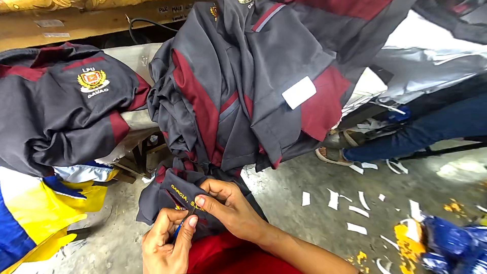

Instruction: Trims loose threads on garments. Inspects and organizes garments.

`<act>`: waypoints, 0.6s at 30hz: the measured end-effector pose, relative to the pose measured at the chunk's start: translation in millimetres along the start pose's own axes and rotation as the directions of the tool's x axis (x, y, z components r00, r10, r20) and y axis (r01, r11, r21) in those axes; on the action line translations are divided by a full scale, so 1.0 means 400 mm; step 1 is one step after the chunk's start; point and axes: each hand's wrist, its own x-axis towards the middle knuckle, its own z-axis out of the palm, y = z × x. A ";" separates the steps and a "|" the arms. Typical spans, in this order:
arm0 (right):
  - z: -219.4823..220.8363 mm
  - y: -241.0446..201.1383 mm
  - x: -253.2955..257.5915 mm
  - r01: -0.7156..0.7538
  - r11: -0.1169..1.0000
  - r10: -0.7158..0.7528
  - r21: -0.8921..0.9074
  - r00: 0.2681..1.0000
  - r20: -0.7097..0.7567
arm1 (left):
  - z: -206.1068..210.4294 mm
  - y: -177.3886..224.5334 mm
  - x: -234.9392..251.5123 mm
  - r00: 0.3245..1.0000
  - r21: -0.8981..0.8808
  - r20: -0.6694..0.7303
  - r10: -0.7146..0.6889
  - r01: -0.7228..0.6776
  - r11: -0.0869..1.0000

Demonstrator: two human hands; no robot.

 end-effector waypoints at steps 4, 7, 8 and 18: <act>-0.003 0.007 0.001 -0.011 0.999 0.011 0.030 1.000 0.007 | -0.002 0.004 0.005 0.998 -0.092 0.011 -0.055 0.056 0.994; -0.009 0.010 0.007 -0.030 1.000 0.029 0.010 1.000 0.008 | -0.007 -0.005 0.001 1.000 0.016 -0.006 0.029 -0.029 0.999; -0.012 0.010 0.009 -0.042 0.999 0.042 0.002 0.999 0.008 | -0.009 -0.010 -0.003 0.998 0.075 -0.014 0.064 -0.063 0.995; 0.008 -0.002 0.008 -0.154 0.980 0.152 0.127 0.988 0.025 | -0.006 -0.019 -0.009 0.935 0.516 0.005 0.355 -0.307 0.800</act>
